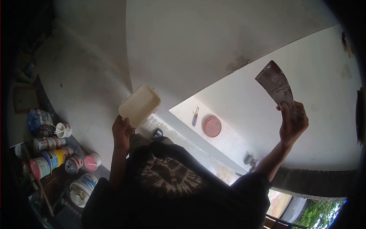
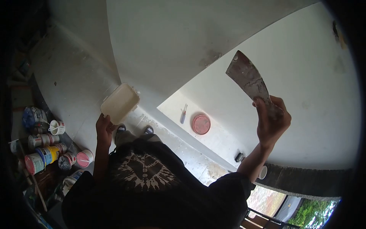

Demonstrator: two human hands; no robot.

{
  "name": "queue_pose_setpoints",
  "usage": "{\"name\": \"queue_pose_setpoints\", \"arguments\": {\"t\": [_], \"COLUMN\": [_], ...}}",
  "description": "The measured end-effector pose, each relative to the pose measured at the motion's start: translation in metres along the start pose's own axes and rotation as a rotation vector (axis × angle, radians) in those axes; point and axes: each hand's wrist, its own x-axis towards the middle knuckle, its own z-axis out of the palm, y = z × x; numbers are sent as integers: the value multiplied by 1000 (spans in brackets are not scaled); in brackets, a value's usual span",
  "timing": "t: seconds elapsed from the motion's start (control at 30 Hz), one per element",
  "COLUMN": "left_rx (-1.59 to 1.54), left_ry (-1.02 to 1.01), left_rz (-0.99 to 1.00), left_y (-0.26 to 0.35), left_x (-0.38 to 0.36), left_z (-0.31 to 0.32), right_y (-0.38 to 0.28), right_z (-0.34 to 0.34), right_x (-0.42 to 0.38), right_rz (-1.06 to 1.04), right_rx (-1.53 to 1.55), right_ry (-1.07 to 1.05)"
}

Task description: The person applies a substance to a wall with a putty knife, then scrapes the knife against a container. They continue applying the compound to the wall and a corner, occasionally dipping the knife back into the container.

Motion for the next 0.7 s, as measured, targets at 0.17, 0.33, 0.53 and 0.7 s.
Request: {"name": "queue_pose_setpoints", "arguments": {"t": [0.17,0.33,0.53,0.7], "left_rx": [34,92,55,122], "left_ry": [-50,-151,-199,-245], "left_rz": [-9,-38,-33,-64], "left_y": [7,7,25,30], "left_x": [1,15,21,38], "left_z": [4,-18,-19,-35], "right_y": [-7,-10,-45,-52], "right_z": [-19,20,141,183], "right_x": [10,-21,-93,-107], "right_rz": [72,38,804,658], "right_rx": [44,281,1265,1396], "right_ry": [-120,-22,538,463]}}
